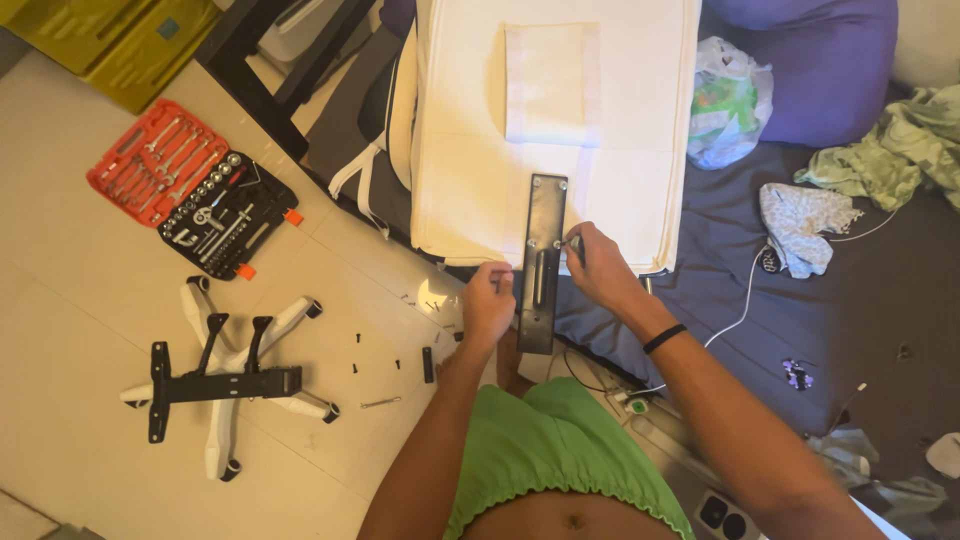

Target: The person disassembles an office chair on the floor, using a screwdriver and ratchet to remove screws that attach the seat and backrest brackets. They align a metal mounting plate against the underside of the seat cushion, insert screws by hand, and tighten them with tools before lifting the seat.

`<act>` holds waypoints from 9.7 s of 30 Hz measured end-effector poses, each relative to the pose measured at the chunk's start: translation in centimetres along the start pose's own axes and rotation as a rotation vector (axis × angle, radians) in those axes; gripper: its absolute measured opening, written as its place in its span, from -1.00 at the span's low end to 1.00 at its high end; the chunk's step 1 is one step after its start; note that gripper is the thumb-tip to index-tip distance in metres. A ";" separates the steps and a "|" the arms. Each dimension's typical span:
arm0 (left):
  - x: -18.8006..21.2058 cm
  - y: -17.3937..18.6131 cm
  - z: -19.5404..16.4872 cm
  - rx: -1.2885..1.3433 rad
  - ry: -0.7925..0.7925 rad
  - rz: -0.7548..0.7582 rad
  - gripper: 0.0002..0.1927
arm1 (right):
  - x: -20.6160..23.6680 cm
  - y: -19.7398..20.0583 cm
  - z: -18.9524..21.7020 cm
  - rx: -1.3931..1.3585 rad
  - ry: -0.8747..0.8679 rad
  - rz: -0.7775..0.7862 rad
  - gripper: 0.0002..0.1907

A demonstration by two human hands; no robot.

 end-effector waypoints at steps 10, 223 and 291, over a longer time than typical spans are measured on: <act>-0.4 -3.3 0.6 -0.019 0.170 0.288 -0.62 | -0.3 -0.6 0.7 0.258 0.211 0.001 -0.74; -0.5 -2.5 -0.5 0.540 0.214 0.350 -0.72 | -2.3 -3.1 9.2 0.061 -0.391 0.295 -0.42; -0.3 -1.5 -1.8 0.454 0.231 0.345 -0.78 | -3.0 -0.6 7.9 0.864 0.269 0.215 -0.80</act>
Point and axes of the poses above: each hand's wrist, its own x-axis away from the middle knuckle, its own y-axis out of the back of the hand, z = x × y, the point moved 2 cm from there along -x, towards the middle knuckle, and after that the axes turned 12 degrees about -y, right-handed, at the moved point
